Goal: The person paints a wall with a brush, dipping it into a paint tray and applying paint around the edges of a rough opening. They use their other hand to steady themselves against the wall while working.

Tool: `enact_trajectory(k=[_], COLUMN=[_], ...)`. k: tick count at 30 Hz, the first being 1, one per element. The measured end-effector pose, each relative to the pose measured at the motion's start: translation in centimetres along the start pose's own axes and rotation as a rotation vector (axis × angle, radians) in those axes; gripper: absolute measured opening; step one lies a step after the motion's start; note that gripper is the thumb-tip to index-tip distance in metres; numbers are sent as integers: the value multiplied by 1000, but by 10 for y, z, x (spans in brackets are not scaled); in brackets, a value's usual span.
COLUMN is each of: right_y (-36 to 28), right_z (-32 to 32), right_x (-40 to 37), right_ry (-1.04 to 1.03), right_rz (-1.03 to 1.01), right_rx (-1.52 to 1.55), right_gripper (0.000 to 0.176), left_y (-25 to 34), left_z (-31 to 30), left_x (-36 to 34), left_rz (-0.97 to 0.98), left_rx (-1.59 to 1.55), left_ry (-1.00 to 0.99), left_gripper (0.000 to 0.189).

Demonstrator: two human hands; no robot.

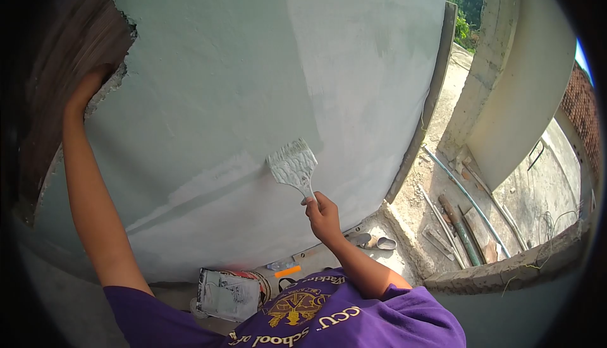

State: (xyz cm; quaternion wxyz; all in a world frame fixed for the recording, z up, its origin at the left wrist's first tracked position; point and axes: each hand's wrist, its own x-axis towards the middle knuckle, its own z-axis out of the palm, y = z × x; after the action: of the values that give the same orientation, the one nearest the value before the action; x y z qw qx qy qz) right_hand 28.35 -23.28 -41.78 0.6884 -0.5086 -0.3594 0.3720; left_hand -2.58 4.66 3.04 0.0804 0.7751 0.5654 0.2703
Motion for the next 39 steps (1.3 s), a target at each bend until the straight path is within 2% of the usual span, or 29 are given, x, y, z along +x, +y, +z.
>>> enact_trajectory(k=[5, 8, 10, 13, 18, 22, 24, 27, 31, 34, 37, 39], right_y=[-2, 0, -8, -33, -57, -49, -41, -32, -12, -4, -7, -9], right_z=[-3, -7, -7, -4, 6, 8, 9, 7, 4, 0, -1, -3], right_x=[-2, 0, 4, 13, 25, 23, 20, 10, 5, 0, 1, 0], right_ry=[14, -11, -15, -3, 2, -33, -28, -70, -14, -80, -22, -60], right_rz=[5, -75, -111, -109, -128, -103, -118, -12, -36, -36, -1, -19], right_rx=[-52, -113, -92, 12, 127, 87, 88, 86, 85, -64, 16, -9], right_gripper=[28, 26, 27, 27, 27, 27, 27, 27, 27, 27, 27, 26], left_y=[2, 4, -1, 6, 10, 15, 9, 11, 11, 18, 11, 9], left_z=[0, 0, 0, 1, 3, 3, 2, 1, -1, 2, 0, 0], left_x=[-3, -5, -2, -8, -16, -18, -13, -16, -14, -19, -13, -12], left_rz=[-10, 22, 63, -9, 39, -22, 8, 18, 17, -55, 10, 10], left_rx=[13, 46, 112, 22, 42, 12, 38, 28, 34, -3, 38, 30], left_ry=[-17, 6, 34, 4, 49, 9, 16, 11, -43, -4, -15, -5], left_gripper=[52, 51, 51, 49, 48, 48, 48, 48, 48, 48, 48, 48])
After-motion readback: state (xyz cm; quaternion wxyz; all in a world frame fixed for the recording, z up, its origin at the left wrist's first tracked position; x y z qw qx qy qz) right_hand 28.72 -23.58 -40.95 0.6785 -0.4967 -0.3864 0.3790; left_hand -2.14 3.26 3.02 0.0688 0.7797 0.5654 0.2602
